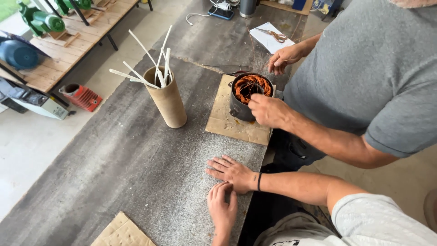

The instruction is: Repairing an electric motor by organizing and trimming copper wire windings within the stator housing.

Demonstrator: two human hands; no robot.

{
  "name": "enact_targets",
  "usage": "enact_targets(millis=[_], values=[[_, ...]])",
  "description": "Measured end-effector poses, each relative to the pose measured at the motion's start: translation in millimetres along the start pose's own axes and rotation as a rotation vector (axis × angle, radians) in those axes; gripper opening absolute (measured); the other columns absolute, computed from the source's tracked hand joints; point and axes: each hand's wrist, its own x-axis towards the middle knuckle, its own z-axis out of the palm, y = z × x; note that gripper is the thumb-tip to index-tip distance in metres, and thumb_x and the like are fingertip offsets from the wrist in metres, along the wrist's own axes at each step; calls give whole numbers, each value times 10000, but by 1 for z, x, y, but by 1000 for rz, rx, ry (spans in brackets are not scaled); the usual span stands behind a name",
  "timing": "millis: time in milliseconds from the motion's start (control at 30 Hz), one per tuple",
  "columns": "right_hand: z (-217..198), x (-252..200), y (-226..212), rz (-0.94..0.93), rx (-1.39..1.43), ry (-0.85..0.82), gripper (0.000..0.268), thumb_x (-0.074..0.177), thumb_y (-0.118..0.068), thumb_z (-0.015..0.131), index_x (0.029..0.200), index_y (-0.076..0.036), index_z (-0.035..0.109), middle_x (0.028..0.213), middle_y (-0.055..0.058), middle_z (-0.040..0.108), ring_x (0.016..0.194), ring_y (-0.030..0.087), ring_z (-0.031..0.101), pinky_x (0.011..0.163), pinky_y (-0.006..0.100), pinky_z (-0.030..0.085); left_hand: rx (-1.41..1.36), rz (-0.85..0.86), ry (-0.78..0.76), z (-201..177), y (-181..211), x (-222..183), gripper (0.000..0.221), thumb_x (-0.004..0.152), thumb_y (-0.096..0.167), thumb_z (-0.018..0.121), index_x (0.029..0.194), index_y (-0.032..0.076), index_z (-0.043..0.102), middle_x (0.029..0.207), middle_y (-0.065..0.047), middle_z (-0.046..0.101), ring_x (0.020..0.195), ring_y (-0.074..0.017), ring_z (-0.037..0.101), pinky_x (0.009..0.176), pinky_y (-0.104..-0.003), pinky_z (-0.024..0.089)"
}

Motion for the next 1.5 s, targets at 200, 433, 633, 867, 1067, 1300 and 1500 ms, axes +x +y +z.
enact_targets(millis=[200, 433, 633, 867, 1067, 1300, 1500], values=[[-11, 3, -6, -1, 34, -47, 742, 981, -308, 455, 1639, -94, 187, 1703, 205, 169, 1570, 394, 149, 1263, 563, 79, -29, 3, -326, -34, -3, 35, 154, 839, 259, 690, 969, 182, 721, 1017, 26, 741, 972, -224, 654, 859, -400, 438], [-22, 8, -9, 61, 127, -101, 737, 1009, -501, 405, 1623, -124, 247, 1683, 217, 213, 1556, 394, 187, 1257, 552, 83, -244, 347, -380, -62, -20, 33, 187, 861, 123, 676, 1034, 142, 746, 1169, -40, 739, 1060, -248, 717, 927, -407, 538], [-35, 14, -13, 74, 149, -130, 791, 1020, -637, 279, 1632, -137, 236, 1691, 191, 203, 1560, 370, 182, 1251, 543, 64, -217, 316, -358, -35, -52, 15, 335, 832, 211, 682, 1163, 185, 720, 1329, -55, 658, 1274, -271, 593, 1040, -425, 423], [-35, 18, -10, 92, 180, -124, 804, 1012, -681, 230, 1613, -151, 300, 1669, 183, 279, 1540, 372, 244, 1235, 563, 109, -398, 25, -402, -51, -34, 25, 335, 847, 308, 666, 1133, 162, 762, 1242, -8, 755, 1216, -206, 675, 1063, -451, 489], [-25, 14, -9, 67, 144, -70, 841, 1004, -727, 245, 1607, -149, 337, 1656, 171, 323, 1532, 359, 282, 1228, 564, 143, -516, 69, -353, -72, -17, 30, 289, 804, 143, 686, 1084, 137, 755, 1157, -21, 781, 1107, -220, 712, 987, -370, 501], [-41, 19, -21, 149, 133, -234, 1000, 894, -823, 33, 1638, -174, 194, 1702, 142, 157, 1564, 338, 126, 1250, 506, 65, -364, 33, -406, -82, -4, 31, 281, 805, 85, 707, 1060, 190, 762, 1069, 12, 788, 1002, -166, 721, 943, -347, 531], [6, 8, -2, 36, -72, 119, 739, 973, -754, 387, 1420, -194, 570, 1498, 98, 539, 1431, 337, 445, 1213, 554, 262, -137, 385, -100, -87, -3, 123, 360, 874, 146, 738, 1216, 44, 691, 1075, -249, 733, 1047, -491, 672, 912, -595, 521]])
